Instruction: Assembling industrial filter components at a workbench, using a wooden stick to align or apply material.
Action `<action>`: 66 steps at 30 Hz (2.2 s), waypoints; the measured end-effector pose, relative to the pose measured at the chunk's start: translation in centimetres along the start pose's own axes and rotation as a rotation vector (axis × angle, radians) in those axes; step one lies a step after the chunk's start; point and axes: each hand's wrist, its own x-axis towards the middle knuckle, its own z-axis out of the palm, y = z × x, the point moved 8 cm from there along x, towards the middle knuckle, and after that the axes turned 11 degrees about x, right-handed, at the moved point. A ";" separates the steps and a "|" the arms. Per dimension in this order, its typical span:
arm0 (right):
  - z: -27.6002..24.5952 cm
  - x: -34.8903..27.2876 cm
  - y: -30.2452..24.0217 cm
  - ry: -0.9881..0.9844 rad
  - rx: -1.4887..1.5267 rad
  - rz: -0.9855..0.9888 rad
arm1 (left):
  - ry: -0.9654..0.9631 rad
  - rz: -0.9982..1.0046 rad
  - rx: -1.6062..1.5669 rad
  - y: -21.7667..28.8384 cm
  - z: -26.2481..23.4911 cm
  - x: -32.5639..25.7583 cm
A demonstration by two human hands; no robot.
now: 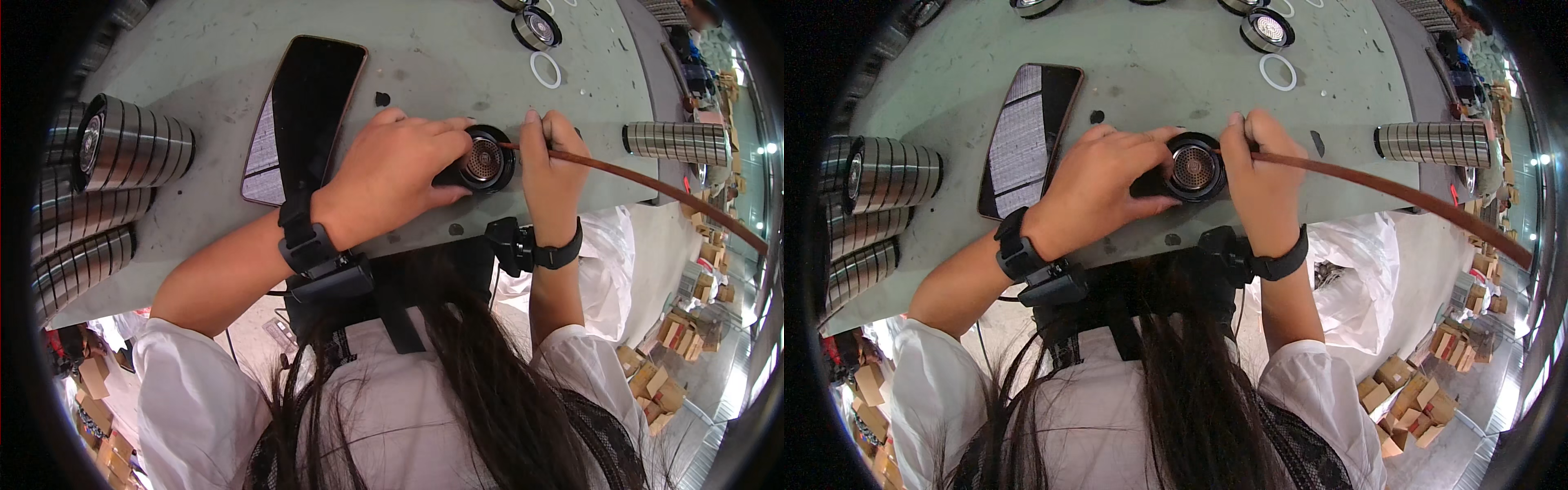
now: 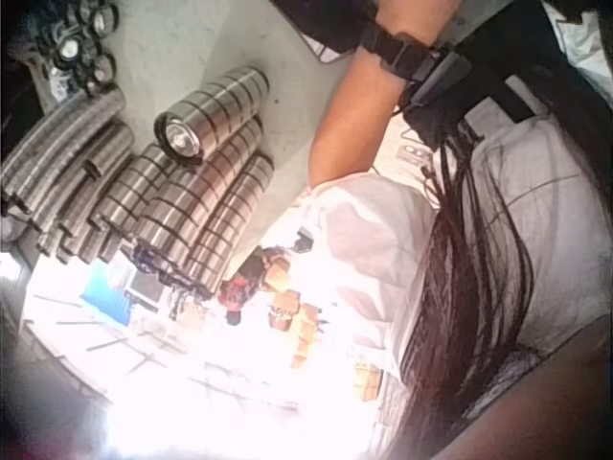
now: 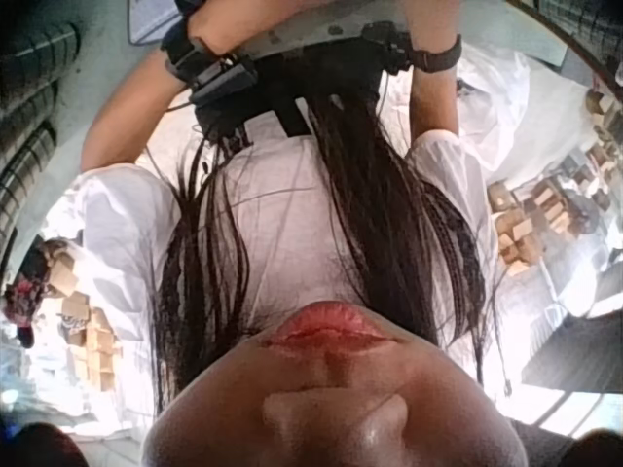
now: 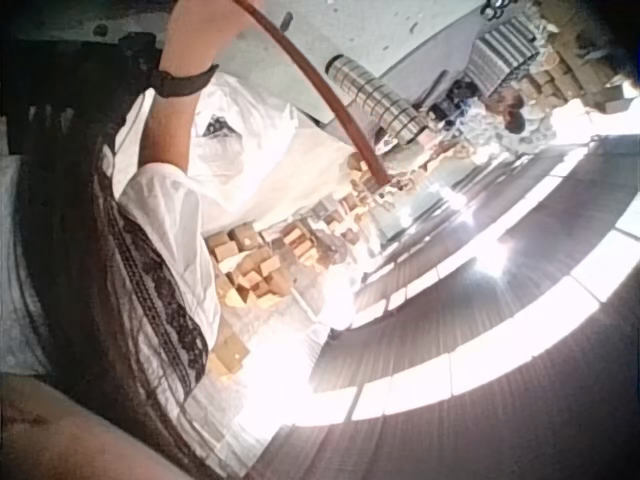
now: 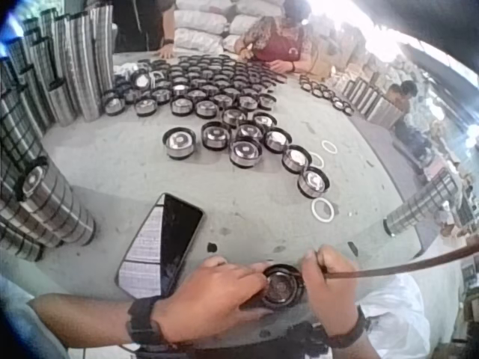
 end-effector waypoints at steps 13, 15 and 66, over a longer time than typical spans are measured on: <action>0.7 -2.3 -2.2 -0.167 -0.121 0.087 | -0.022 -0.005 0.047 0.0 0.3 -0.3; 1.3 -2.6 -2.5 -0.184 -0.129 0.117 | -0.004 -0.015 0.022 0.0 0.1 -0.1; 1.4 -1.9 -0.4 0.081 0.055 0.026 | -0.120 -0.106 -0.036 -0.4 0.8 1.2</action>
